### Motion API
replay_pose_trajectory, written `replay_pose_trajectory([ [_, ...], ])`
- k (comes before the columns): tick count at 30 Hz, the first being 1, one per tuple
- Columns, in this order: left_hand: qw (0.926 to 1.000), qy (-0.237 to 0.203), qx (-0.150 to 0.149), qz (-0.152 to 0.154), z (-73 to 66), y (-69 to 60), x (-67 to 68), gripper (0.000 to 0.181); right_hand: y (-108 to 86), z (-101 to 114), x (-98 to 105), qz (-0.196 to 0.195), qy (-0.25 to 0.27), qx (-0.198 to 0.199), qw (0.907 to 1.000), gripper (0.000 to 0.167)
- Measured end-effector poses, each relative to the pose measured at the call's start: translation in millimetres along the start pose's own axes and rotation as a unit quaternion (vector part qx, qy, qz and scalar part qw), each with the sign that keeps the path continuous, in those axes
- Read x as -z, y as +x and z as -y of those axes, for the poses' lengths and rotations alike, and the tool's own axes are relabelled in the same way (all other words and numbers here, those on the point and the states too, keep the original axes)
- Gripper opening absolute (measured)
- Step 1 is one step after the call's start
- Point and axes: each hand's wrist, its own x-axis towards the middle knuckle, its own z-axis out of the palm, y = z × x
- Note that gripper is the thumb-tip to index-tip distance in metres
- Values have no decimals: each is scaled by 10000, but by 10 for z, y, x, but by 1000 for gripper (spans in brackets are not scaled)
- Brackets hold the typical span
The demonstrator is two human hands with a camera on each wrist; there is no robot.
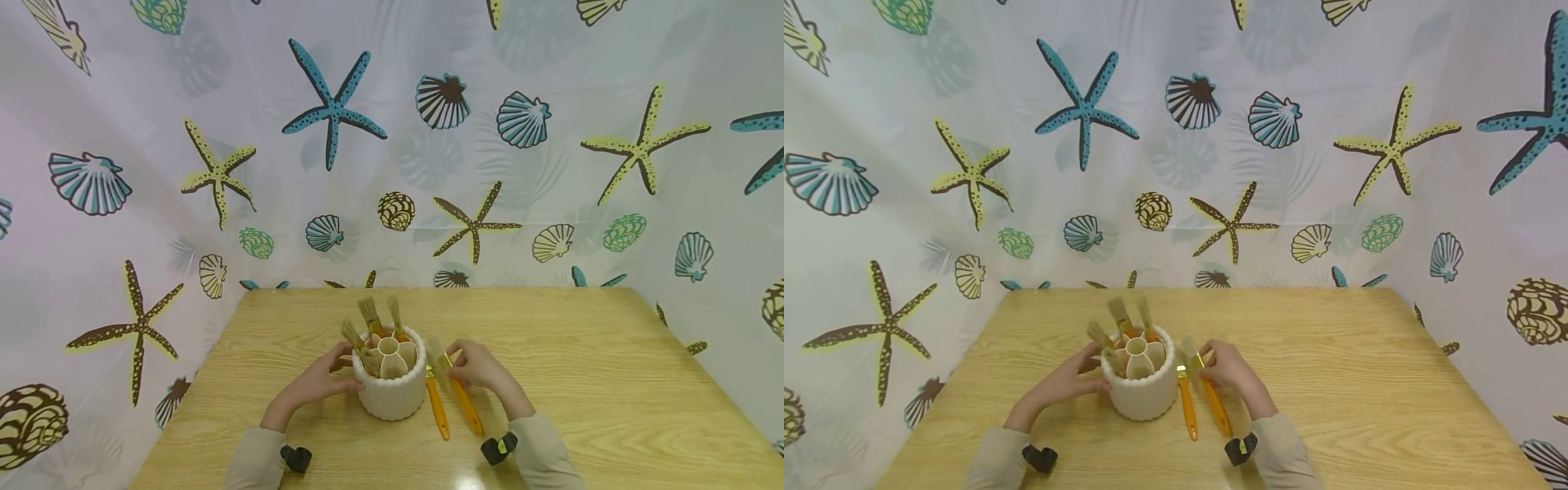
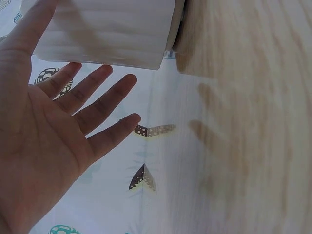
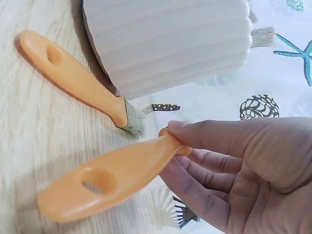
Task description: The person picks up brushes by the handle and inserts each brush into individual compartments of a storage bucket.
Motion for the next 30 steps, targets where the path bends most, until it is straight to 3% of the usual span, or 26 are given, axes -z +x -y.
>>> replay_pose_trajectory([
  [20,10000,-40,59,27,0,-12,8,81,-7,26,37,-79,182,136,9997,34],
  [30,9999,96,-48,21,10,-21,26,80,-1,25,66,-158,218,238,9994,35],
])
